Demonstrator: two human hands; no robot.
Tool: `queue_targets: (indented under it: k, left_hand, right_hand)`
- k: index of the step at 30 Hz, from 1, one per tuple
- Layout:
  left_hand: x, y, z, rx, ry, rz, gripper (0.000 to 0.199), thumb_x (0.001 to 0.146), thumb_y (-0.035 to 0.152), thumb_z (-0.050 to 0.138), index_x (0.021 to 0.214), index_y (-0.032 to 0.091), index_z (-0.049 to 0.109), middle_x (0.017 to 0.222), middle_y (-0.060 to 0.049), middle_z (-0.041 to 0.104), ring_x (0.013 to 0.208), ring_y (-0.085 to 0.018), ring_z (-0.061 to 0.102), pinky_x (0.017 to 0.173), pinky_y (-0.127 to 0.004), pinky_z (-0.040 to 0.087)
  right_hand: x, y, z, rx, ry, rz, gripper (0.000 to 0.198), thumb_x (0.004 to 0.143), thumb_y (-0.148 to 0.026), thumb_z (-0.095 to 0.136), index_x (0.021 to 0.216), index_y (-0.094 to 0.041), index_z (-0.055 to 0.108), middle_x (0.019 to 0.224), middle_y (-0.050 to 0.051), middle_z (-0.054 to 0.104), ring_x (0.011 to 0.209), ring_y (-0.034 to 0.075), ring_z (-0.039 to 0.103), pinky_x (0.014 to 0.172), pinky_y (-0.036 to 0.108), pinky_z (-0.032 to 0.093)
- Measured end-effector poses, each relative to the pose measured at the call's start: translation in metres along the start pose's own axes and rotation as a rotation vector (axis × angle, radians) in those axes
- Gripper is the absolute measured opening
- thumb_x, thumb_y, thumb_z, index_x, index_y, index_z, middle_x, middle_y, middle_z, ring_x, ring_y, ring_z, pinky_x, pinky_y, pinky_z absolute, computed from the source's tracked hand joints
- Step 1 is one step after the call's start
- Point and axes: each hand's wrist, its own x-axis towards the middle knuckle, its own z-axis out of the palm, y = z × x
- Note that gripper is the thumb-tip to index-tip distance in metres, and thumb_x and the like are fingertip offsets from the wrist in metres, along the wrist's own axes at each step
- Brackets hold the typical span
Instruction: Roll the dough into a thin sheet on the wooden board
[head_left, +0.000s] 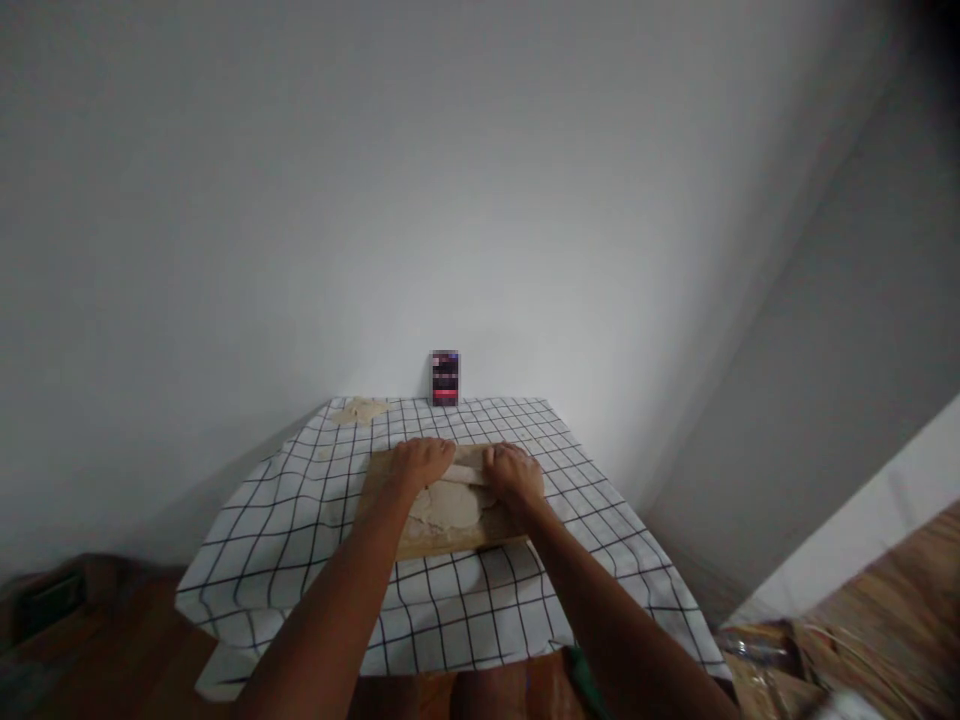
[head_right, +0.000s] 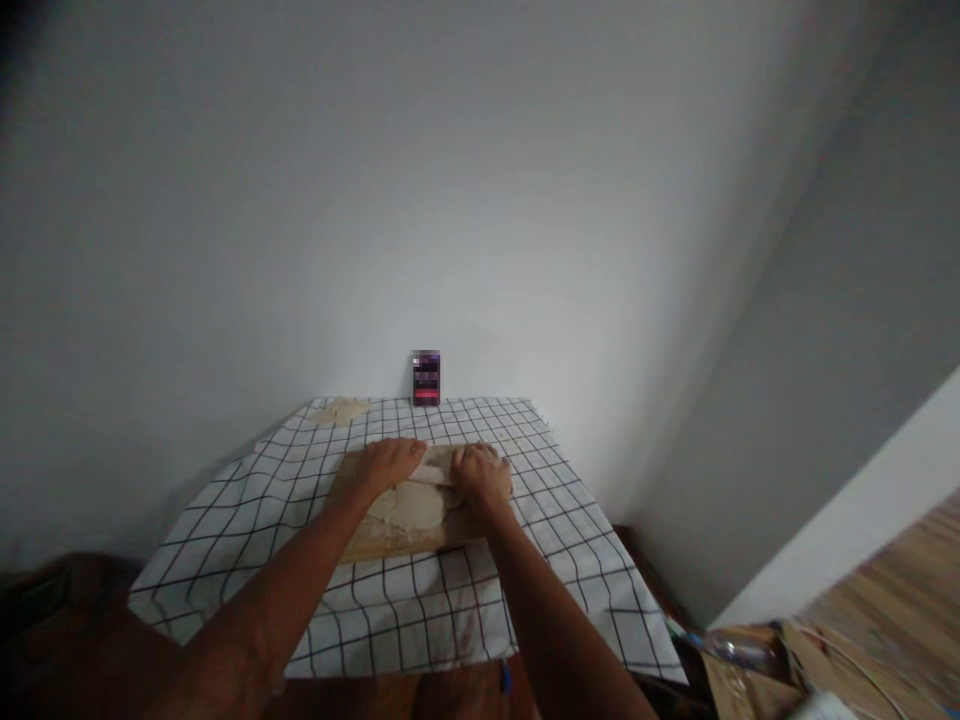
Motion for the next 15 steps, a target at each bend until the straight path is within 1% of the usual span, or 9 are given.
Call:
queue_targets:
  k: [2,4,7,9,11,15]
  left_hand:
    - [0.017,0.0,-0.001,0.022,-0.013,-0.035,0.048,0.111,0.036,0.036,0.13,0.022,0.078,0.133,-0.017,0.079,0.131,-0.033,0.07,0.11,-0.047,0.052]
    - [0.035,-0.001,-0.002,-0.002,-0.036,-0.088,0.055,0.111,0.041,0.032,0.124,0.018,0.081,0.131,-0.019,0.08,0.125,-0.031,0.073,0.104,-0.042,0.055]
    - [0.061,-0.005,-0.002,-0.063,-0.075,-0.101,0.063,0.11,0.05,0.03,0.118,0.018,0.083,0.127,-0.018,0.082,0.12,-0.028,0.076,0.101,-0.037,0.056]
    - [0.075,-0.008,-0.001,-0.085,-0.081,-0.09,0.066,0.109,0.054,0.029,0.113,0.017,0.084,0.123,-0.019,0.084,0.118,-0.029,0.077,0.1,-0.037,0.056]
    - [0.087,-0.009,0.001,-0.095,-0.059,-0.11,0.069,0.108,0.056,0.028,0.111,0.016,0.084,0.118,-0.02,0.085,0.116,-0.031,0.078,0.1,-0.039,0.057]
    - [0.108,-0.011,0.006,-0.08,-0.023,-0.138,0.066,0.108,0.058,0.033,0.116,0.015,0.082,0.114,-0.019,0.085,0.115,-0.029,0.078,0.1,-0.036,0.057]
  right_hand:
    - [0.015,0.002,0.002,-0.002,-0.029,0.023,0.046,0.115,-0.033,0.034,0.12,-0.019,0.078,0.131,0.017,0.078,0.124,0.028,0.072,0.101,0.039,0.053]
    - [0.03,0.004,0.003,0.006,-0.075,0.065,0.047,0.114,-0.036,0.035,0.122,-0.019,0.078,0.13,0.018,0.078,0.121,0.03,0.074,0.1,0.041,0.054]
    - [0.052,0.007,0.007,0.037,-0.126,0.107,0.048,0.112,-0.039,0.038,0.125,-0.017,0.079,0.131,0.019,0.078,0.121,0.032,0.074,0.1,0.042,0.055]
    - [0.065,0.01,0.011,0.057,-0.132,0.113,0.047,0.11,-0.039,0.041,0.125,-0.016,0.079,0.13,0.019,0.078,0.122,0.033,0.074,0.101,0.043,0.055]
    - [0.077,0.013,0.015,0.064,-0.124,0.11,0.046,0.109,-0.039,0.042,0.125,-0.015,0.078,0.129,0.02,0.078,0.122,0.033,0.074,0.102,0.044,0.055]
    - [0.097,0.017,0.022,0.032,-0.125,0.113,0.045,0.108,-0.038,0.046,0.127,-0.014,0.077,0.132,0.022,0.077,0.123,0.034,0.074,0.099,0.042,0.056]
